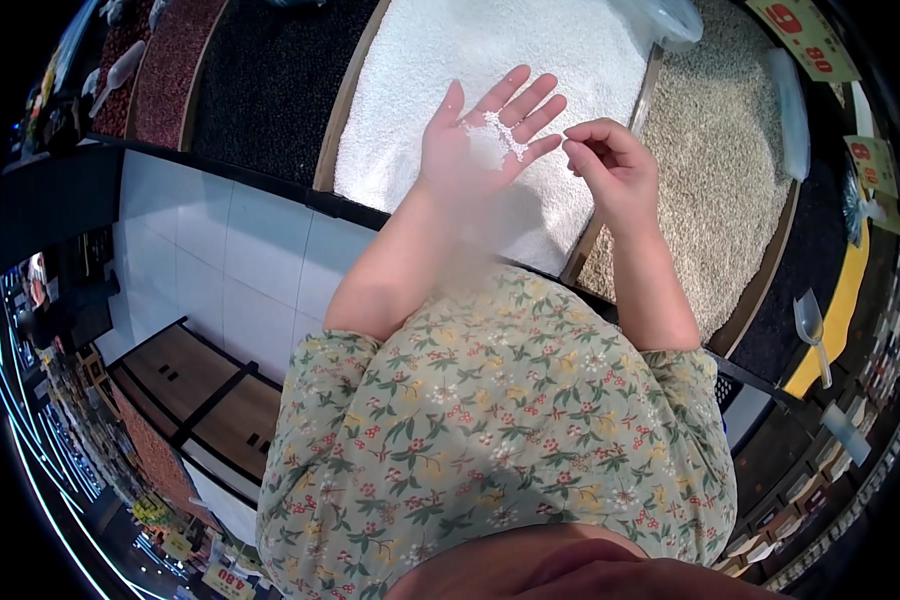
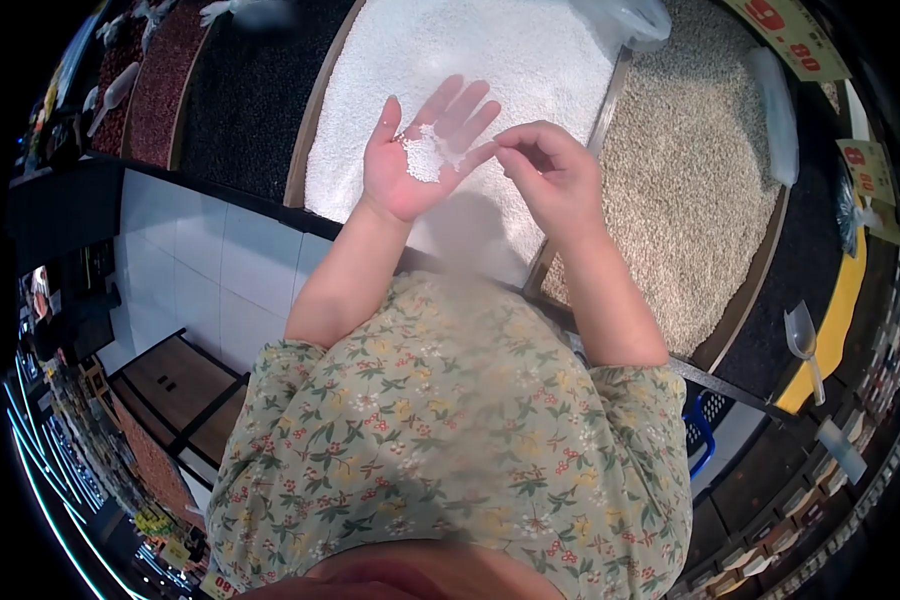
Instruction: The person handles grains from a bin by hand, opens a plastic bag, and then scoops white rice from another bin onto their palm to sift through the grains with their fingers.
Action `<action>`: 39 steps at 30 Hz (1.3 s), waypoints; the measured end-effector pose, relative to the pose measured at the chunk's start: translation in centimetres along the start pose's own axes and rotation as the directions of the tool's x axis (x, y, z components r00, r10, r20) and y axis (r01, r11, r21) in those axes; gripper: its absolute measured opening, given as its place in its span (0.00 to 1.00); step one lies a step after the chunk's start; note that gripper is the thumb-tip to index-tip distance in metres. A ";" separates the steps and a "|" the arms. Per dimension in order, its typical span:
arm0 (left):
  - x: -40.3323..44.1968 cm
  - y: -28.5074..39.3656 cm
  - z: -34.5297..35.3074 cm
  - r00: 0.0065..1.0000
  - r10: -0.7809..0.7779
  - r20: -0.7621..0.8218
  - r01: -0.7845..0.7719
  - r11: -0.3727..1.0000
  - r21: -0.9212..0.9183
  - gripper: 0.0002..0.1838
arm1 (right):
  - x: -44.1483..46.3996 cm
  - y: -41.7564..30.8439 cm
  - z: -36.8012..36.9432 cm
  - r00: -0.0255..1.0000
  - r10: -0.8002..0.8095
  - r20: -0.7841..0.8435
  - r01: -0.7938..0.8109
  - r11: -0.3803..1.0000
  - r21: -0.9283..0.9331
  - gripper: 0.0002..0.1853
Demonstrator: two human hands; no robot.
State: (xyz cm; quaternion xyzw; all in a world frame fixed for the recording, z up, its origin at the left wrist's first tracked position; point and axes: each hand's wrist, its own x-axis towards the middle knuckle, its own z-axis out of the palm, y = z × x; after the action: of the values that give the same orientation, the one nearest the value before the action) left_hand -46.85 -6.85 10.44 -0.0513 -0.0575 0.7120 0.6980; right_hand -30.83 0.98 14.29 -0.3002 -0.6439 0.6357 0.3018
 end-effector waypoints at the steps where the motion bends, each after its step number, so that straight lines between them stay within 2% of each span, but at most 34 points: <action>1: 0.0 0.0 0.0 1.000 -0.014 0.025 0.015 0.998 -0.055 0.36 | 0.1 0.0 0.1 0.999 -0.035 0.003 0.035 0.998 -0.048 0.06; 5: 0.1 -0.2 0.1 1.000 -0.018 0.011 0.019 0.989 -0.148 0.36 | 0.1 -0.2 0.3 0.998 -0.059 0.013 0.060 0.992 -0.110 0.05; 7: 0.2 -0.3 0.3 1.000 -0.002 0.001 0.002 1.000 -0.005 0.36 | 0.2 -0.2 0.4 0.989 -0.147 0.026 0.149 0.966 -0.212 0.05; 11: 0.1 -0.5 -0.1 0.999 -0.032 0.032 0.031 0.999 0.032 0.36 | 0.2 -1.0 0.8 0.966 -0.235 0.103 0.257 0.900 -0.353 0.07; 13: 0.1 -0.8 0.4 1.000 -0.028 -0.014 0.028 0.999 0.038 0.36 | 0.4 -1.2 1.1 0.948 -0.271 0.170 0.320 0.805 -0.500 0.08; 14: 0.1 -0.9 0.3 1.000 -0.027 -0.014 0.028 0.999 0.037 0.36 | 0.5 -1.2 1.2 0.948 -0.270 0.171 0.319 0.805 -0.501 0.08; 16: 0.0 -0.9 0.3 0.998 -0.065 0.020 0.065 0.998 -0.010 0.36 | 0.7 -1.2 1.3 0.916 -0.328 0.229 0.395 0.652 -0.647 0.08; 19: 0.0 -0.8 0.0 0.997 -0.077 0.015 0.077 0.997 0.028 0.36 | 1.1 -1.2 1.2 0.879 -0.365 0.306 0.472 0.574 -0.670 0.08; 22: 0.0 -0.9 0.3 0.998 -0.054 -0.023 0.057 0.990 0.128 0.37 | 1.3 -1.5 1.4 0.876 -0.364 0.317 0.479 0.570 -0.668 0.07; 29: 0.0 -1.3 0.3 0.998 -0.047 -0.037 0.054 0.976 0.211 0.38 | 1.2 -1.4 1.3 0.874 -0.321 0.365 0.483 0.498 -0.720 0.07; 35: 0.0 -1.5 0.3 0.997 -0.065 -0.044 0.074 0.965 0.251 0.38 | 1.2 -1.4 1.0 0.866 -0.256 0.430 0.501 0.423 -0.755 0.08; 39: 0.0 -1.6 0.2 0.996 -0.072 -0.055 0.085 0.956 0.281 0.39 | 1.2 -1.5 1.1 0.883 -0.153 0.443 0.467 0.362 -0.807 0.07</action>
State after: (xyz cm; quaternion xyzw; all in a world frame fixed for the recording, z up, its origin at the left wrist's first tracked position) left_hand -45.28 -6.79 10.88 0.0355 0.0585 0.6833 0.7269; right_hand -32.42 1.15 15.75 -0.1873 -0.9627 0.1604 0.1117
